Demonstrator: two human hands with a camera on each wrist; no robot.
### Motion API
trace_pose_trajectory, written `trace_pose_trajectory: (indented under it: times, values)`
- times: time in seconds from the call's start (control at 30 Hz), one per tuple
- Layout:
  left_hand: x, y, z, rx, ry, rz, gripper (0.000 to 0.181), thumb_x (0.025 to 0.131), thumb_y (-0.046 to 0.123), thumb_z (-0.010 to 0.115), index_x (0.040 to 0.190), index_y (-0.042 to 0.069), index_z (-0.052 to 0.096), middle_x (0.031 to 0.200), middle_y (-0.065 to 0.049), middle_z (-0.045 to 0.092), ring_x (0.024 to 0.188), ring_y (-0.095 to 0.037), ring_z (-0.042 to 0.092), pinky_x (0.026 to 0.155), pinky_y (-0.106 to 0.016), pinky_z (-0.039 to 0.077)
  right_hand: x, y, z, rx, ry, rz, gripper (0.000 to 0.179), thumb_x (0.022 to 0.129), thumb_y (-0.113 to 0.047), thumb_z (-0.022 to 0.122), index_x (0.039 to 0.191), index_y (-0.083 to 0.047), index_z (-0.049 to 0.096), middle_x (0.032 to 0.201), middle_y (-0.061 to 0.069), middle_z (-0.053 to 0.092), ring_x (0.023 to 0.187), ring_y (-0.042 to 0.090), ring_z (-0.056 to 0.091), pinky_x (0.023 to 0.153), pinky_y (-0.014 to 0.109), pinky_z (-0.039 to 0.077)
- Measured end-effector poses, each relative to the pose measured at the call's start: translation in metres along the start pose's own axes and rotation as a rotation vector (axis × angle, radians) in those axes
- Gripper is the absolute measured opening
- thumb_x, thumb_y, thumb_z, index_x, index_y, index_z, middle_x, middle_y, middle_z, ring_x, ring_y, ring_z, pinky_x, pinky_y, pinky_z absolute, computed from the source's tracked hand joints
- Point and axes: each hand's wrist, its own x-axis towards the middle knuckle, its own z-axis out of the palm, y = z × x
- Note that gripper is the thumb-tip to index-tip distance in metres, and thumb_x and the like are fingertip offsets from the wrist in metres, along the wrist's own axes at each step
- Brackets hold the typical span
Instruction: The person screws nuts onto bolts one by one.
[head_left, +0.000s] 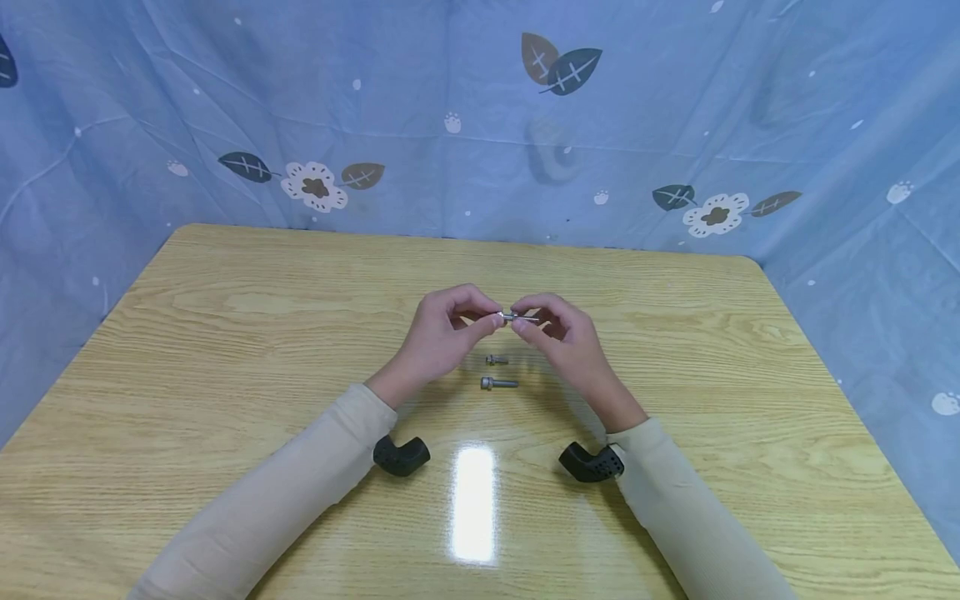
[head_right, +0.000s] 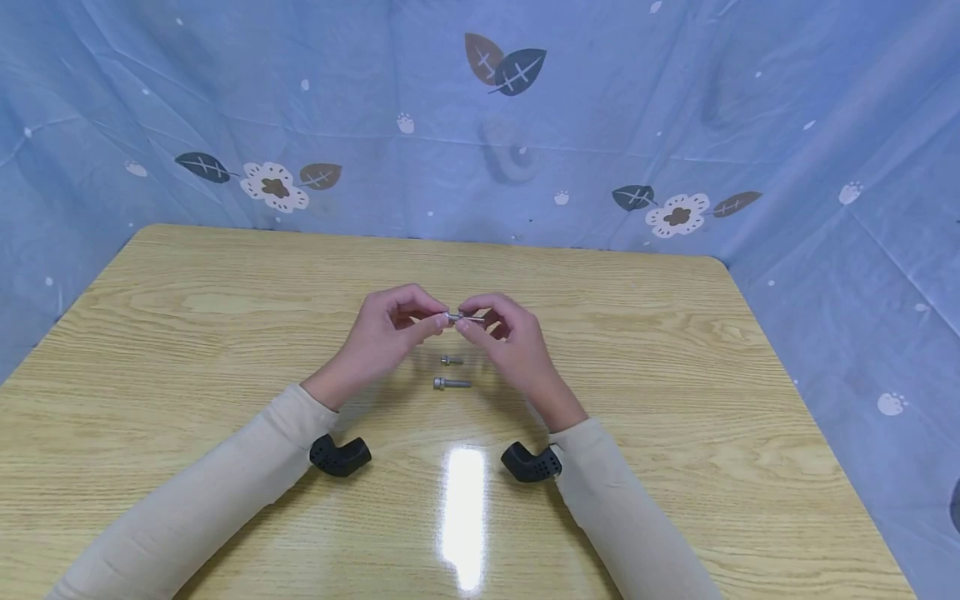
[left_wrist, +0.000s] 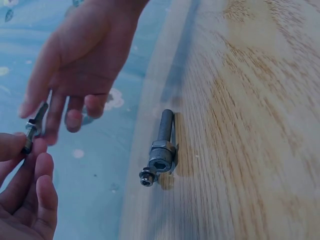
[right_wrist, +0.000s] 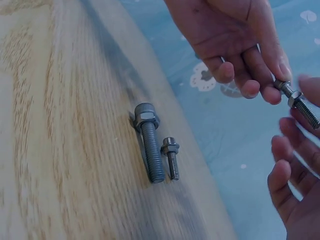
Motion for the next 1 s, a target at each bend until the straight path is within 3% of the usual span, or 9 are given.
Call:
trace_pose_trajectory:
  times: [0.2, 0.4, 0.63, 0.8, 1.0]
  values:
    - [-0.0003, 0.0015, 0.0003, -0.01, -0.001, -0.006, 0.006, 0.09, 0.015, 0.069, 0.095, 0.013, 0.072, 0.094, -0.004, 0.073, 0.086, -0.014, 0.066, 0.065, -0.027, 0.052, -0.0003, 0.0002, 0.0005, 0.023, 0.01, -0.069, 0.021, 0.091, -0.008, 0.065, 0.112, -0.008, 0.063, 0.108, 0.006, 0.063, 0.088, 0.014, 0.058, 0.07, 0.026, 0.049]
    - [-0.0007, 0.0023, 0.0005, -0.007, -0.001, -0.005, 0.005, 0.09, 0.014, 0.069, 0.095, 0.013, 0.072, 0.094, -0.004, 0.073, 0.087, -0.014, 0.066, 0.065, -0.027, 0.052, 0.0, 0.0005, 0.0006, 0.014, 0.006, -0.03, 0.016, 0.094, -0.013, 0.063, 0.109, -0.008, 0.065, 0.106, 0.006, 0.065, 0.093, 0.013, 0.059, 0.073, 0.03, 0.05]
    - [-0.0004, 0.0009, 0.0003, -0.007, -0.006, 0.008, 0.006, 0.09, 0.015, 0.069, 0.095, 0.013, 0.072, 0.094, -0.003, 0.073, 0.086, -0.013, 0.066, 0.065, -0.028, 0.053, 0.0007, -0.0014, 0.0005, 0.03, 0.0, 0.005, 0.019, 0.097, -0.017, 0.058, 0.112, -0.006, 0.064, 0.104, 0.012, 0.062, 0.084, 0.018, 0.057, 0.073, 0.035, 0.053]
    - [-0.0001, -0.0001, 0.0005, -0.007, -0.007, 0.011, 0.006, 0.091, 0.015, 0.068, 0.095, 0.013, 0.072, 0.094, -0.004, 0.073, 0.087, -0.014, 0.066, 0.066, -0.028, 0.053, 0.0005, -0.0036, -0.0003, 0.073, 0.006, -0.065, 0.024, 0.091, -0.005, 0.063, 0.115, -0.004, 0.061, 0.111, 0.011, 0.062, 0.09, 0.019, 0.06, 0.07, 0.025, 0.05]
    - [-0.0002, 0.0001, 0.0005, -0.011, -0.005, 0.009, 0.006, 0.091, 0.015, 0.068, 0.095, 0.013, 0.072, 0.093, -0.004, 0.073, 0.086, -0.014, 0.066, 0.065, -0.028, 0.053, 0.0006, -0.0046, -0.0002, 0.086, -0.015, -0.098, 0.021, 0.09, -0.001, 0.064, 0.112, -0.003, 0.062, 0.11, 0.011, 0.061, 0.09, 0.02, 0.061, 0.07, 0.027, 0.051]
